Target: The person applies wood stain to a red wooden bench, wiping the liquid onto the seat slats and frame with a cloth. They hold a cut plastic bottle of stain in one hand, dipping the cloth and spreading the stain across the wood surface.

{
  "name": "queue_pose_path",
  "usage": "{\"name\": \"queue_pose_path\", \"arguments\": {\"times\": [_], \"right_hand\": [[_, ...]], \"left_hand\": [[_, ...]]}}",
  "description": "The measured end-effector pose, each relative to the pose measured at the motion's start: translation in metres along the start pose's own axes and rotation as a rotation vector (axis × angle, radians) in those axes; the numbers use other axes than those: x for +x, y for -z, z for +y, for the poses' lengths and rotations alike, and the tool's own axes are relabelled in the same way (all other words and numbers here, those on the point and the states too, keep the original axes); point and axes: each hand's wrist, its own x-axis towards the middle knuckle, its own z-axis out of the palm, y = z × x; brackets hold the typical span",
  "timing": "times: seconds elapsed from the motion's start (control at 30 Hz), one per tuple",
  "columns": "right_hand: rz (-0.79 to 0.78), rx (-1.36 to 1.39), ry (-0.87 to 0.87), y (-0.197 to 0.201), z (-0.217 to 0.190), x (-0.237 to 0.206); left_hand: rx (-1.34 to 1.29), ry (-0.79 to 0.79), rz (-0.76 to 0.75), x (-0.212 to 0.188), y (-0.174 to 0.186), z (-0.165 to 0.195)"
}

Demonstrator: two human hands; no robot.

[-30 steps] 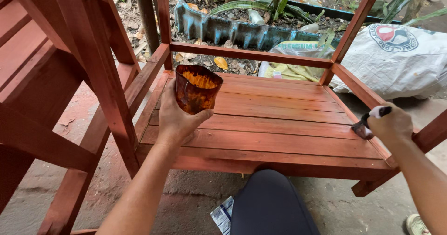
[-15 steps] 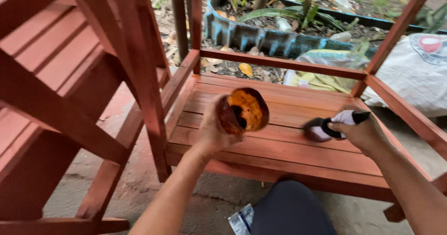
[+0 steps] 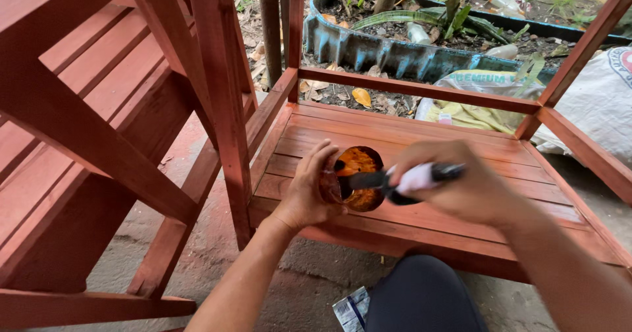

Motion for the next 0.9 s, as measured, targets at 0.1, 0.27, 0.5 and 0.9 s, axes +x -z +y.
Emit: {"name": "queue_pose_path", "arguments": {"times": [0.1,0.27,0.5,0.9], "right_hand": [[-0.117,-0.038,0.108,-0.028,0.003,0.018],[-0.139,-0.135,0.116,-0.049,0.015,0.029],[-0.013,-0.023,0.252,-0.047,0.038,0.021],[0.681,1.139,-0.381,-0.008,0.143,0.004]], "left_hand": [[-0.018,-0.034,-0.034,0.002,0.000,-0.004],[0.012,-0.068,-0.041,0.004,-0.003,-0.007],[0.079,-0.060,0.023,0.004,-0.005,-0.009],[-0.067,0.075,0.216,0.002,-0.003,-0.017]]}}
